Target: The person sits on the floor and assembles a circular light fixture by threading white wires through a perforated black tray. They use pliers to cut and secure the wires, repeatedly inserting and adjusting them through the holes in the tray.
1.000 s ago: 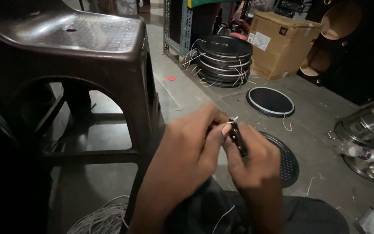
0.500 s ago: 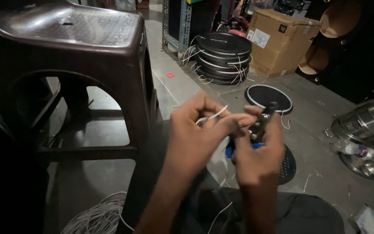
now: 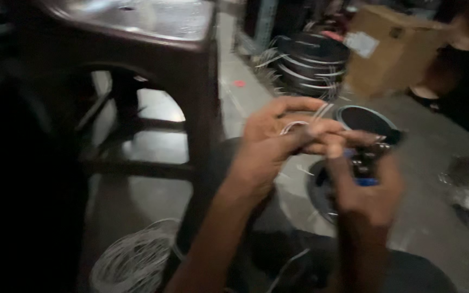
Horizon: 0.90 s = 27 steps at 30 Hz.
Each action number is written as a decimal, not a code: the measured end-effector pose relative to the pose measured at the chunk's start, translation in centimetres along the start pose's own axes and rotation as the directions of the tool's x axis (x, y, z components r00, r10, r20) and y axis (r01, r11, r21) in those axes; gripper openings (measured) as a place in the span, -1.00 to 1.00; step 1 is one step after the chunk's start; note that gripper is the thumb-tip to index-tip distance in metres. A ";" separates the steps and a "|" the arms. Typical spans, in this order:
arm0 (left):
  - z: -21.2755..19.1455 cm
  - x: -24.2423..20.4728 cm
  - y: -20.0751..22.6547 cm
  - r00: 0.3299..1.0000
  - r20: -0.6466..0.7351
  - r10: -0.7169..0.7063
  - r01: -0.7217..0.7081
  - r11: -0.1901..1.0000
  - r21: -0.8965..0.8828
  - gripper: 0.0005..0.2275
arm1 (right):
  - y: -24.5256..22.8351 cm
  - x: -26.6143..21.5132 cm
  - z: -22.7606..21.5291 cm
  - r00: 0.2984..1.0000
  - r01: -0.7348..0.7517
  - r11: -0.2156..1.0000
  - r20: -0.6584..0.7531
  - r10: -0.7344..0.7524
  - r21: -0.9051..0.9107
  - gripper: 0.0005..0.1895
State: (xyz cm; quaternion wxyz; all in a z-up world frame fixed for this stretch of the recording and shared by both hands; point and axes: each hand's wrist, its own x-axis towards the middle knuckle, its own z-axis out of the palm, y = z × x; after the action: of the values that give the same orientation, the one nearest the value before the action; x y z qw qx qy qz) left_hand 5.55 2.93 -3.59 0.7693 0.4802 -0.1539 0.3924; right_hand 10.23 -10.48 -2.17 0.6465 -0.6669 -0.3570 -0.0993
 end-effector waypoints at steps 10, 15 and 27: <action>-0.9 -0.7 1.6 0.980 0.061 -0.191 0.160 0.928 0.335 -0.73 | 3.3 0.9 -1.0 0.981 0.181 0.975 0.097 -0.169 -0.132 -0.81; -0.5 -0.7 2.0 0.998 -0.031 -0.060 0.066 0.761 0.645 -0.81 | 5.0 2.2 -0.7 0.937 0.305 0.917 0.253 -0.241 -0.258 -0.77; 0.6 -0.9 2.4 0.999 -0.038 0.018 0.022 0.553 0.833 -0.89 | 3.5 1.8 -0.8 0.846 0.467 0.844 0.411 -0.339 -0.264 -0.53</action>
State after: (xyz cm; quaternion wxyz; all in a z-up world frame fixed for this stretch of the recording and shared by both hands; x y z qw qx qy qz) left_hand 3.22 2.57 -2.40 0.4543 0.7787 0.0668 0.4275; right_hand 13.91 -10.30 -3.75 0.4059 -0.6870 -0.5759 -0.1779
